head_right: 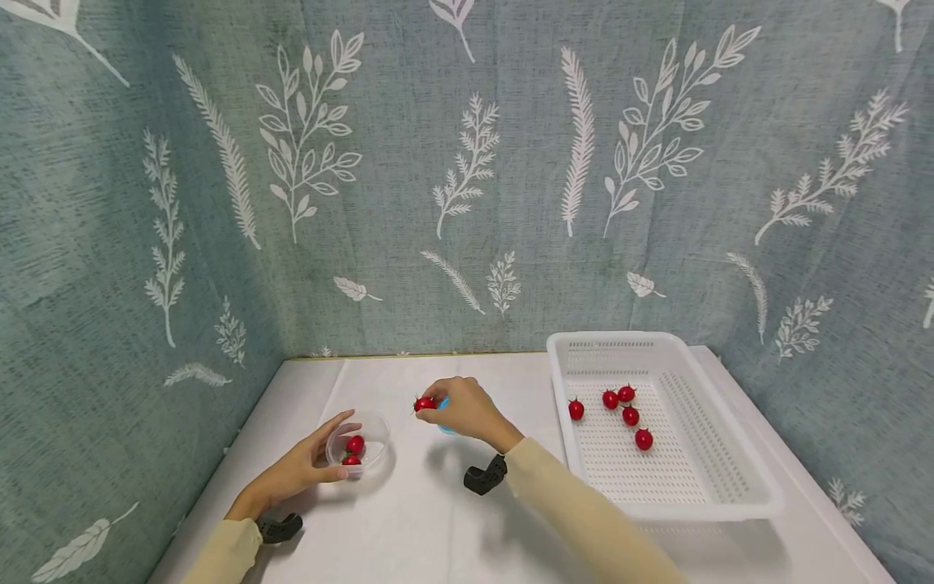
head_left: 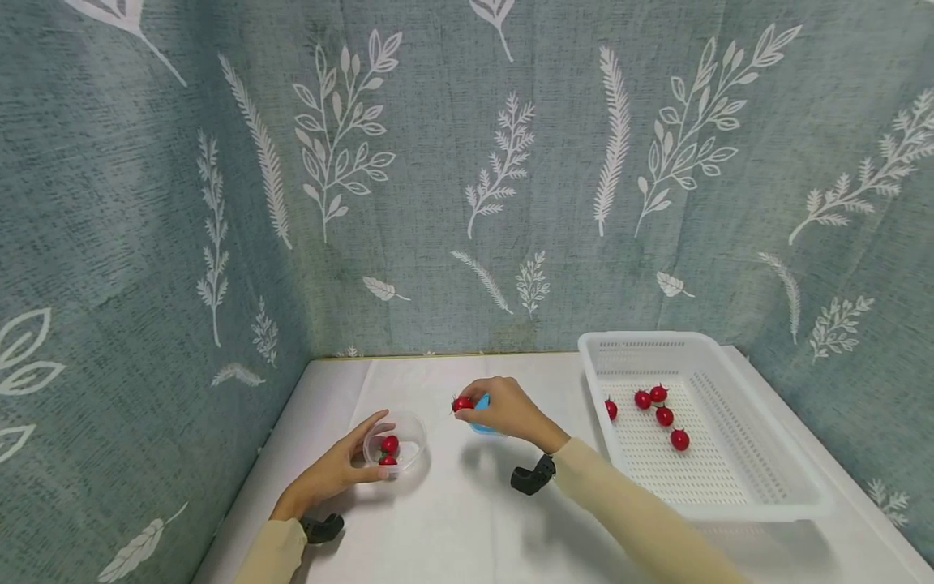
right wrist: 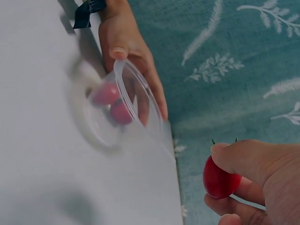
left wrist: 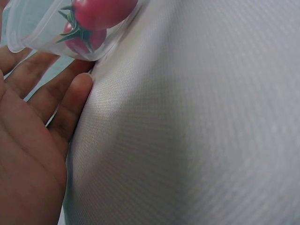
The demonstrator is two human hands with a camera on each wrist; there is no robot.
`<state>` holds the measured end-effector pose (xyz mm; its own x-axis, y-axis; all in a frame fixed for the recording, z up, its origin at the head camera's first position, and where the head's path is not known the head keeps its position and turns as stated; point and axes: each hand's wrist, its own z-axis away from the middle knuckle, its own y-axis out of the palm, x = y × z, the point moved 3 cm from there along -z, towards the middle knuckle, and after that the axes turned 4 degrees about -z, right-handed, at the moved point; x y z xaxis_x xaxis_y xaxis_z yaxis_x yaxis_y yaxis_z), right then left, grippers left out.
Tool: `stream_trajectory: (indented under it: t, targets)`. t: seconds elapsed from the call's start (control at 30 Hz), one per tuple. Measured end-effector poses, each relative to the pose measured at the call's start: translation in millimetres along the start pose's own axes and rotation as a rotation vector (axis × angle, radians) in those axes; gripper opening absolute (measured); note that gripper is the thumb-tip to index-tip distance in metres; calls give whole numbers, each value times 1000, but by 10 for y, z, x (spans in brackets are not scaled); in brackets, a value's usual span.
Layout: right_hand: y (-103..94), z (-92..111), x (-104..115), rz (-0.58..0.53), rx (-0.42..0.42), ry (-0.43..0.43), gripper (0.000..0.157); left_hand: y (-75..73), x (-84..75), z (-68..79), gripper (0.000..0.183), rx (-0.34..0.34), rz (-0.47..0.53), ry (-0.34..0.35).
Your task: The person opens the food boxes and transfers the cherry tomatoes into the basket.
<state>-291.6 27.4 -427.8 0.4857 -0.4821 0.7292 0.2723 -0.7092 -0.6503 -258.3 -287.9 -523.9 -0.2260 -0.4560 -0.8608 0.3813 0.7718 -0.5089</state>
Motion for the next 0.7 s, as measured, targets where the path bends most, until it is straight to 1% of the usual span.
stream_trajectory:
  t: [0.2, 0.37, 0.53, 0.7]
  targets:
    - [-163, 90, -42, 12, -33, 7, 20, -2, -4, -2, 100, 8, -8, 26]
    - [-304, 158, -65, 13, -55, 14, 21, -4, -6, -5, 100, 8, -3, 11]
    - [-424, 230, -95, 40, -74, 22, 20, -5, -26, 5, 99, 4, -24, 23]
    - [-524, 296, -133, 57, -89, 33, 18, -2, -32, 12, 100, 2, -22, 2]
